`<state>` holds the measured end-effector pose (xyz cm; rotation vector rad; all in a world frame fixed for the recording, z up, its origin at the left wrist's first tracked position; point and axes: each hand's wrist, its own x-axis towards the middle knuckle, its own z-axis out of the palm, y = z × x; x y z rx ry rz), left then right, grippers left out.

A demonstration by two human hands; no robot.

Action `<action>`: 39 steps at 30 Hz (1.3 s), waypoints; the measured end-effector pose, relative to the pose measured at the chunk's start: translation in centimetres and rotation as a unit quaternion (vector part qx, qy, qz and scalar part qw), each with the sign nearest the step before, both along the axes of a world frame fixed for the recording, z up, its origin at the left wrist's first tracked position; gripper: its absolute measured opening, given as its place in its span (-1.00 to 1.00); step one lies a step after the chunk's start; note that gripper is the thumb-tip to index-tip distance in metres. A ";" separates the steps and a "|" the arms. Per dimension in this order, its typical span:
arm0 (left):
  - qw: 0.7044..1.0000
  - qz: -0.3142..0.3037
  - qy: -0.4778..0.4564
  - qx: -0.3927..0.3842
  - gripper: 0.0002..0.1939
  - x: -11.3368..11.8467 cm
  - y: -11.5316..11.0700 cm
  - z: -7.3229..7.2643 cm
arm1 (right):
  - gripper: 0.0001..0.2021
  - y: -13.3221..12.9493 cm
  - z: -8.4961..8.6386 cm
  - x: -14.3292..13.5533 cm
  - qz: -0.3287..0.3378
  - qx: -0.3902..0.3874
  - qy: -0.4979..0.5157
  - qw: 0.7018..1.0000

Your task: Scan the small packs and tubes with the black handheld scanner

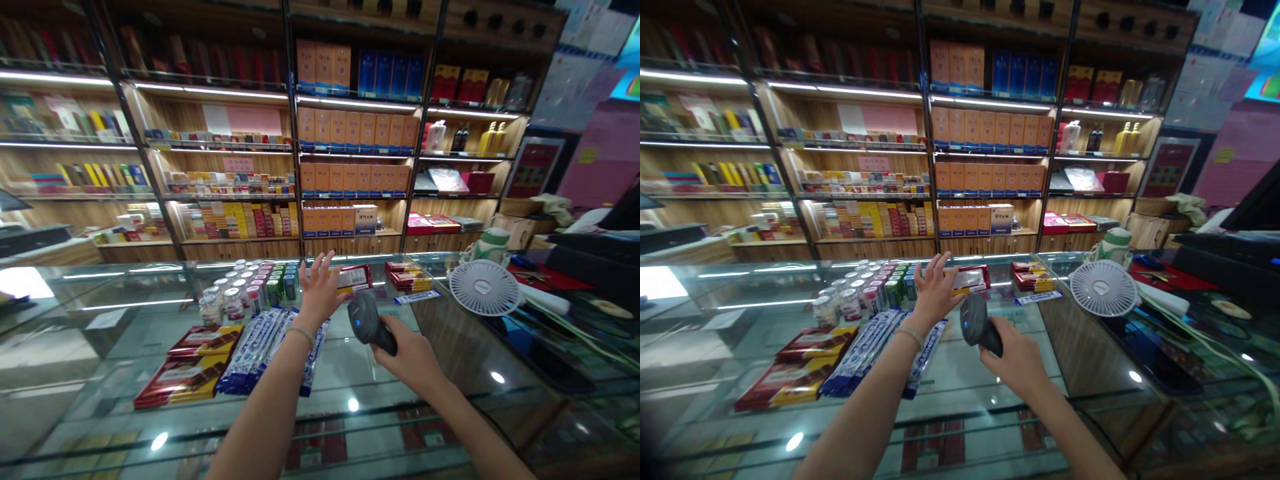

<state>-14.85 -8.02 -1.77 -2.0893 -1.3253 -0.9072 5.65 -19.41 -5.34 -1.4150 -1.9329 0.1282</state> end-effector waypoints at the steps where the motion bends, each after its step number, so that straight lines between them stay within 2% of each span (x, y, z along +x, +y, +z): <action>1: 1.000 0.000 -0.001 0.000 -0.28 0.0 0.0 -0.1 | -0.66 0.0 0.4 0.2 -0.002 -0.027 0.026 0.999; 4: 1.000 0.001 -0.006 -0.001 -0.28 -0.1 0.1 -0.2 | -0.70 0.2 1.6 0.9 0.031 -0.097 0.105 0.989; 7: 1.000 0.002 -0.009 0.000 -0.28 -0.2 0.3 -0.3 | -0.64 0.6 2.5 1.3 0.058 -0.136 0.167 0.975; 13: 1.000 0.006 -0.013 0.000 -0.34 -0.2 0.3 -0.3 | -0.72 0.6 2.6 1.2 0.040 -0.128 0.171 0.976; 16: 1.000 0.009 -0.011 0.001 -0.32 -0.2 0.2 -0.2 | -0.67 0.6 2.3 1.3 0.018 -0.103 0.165 0.981; 19: 1.000 0.014 -0.007 -0.001 -0.31 -0.3 0.2 -0.3 | -0.64 0.7 2.0 1.5 -0.010 -0.074 0.115 0.991; 24: 1.000 0.011 -0.007 0.003 -0.31 -0.3 0.3 -0.3 | -0.74 1.0 1.5 1.3 -0.075 -0.034 -0.035 0.996; 28: 1.000 0.011 -0.010 0.001 -0.32 -0.2 0.3 -0.2 | -0.81 1.4 0.5 0.8 -0.041 0.049 -0.128 0.990; 31: 1.000 0.011 -0.007 0.002 -0.34 -0.3 0.3 -0.2 | -0.77 1.7 -0.4 0.6 -0.040 0.108 -0.162 0.980; 39: 1.000 0.010 -0.008 0.003 -0.36 -0.2 0.4 -0.3 | -0.73 2.1 -1.0 0.1 -0.041 0.122 -0.207 0.970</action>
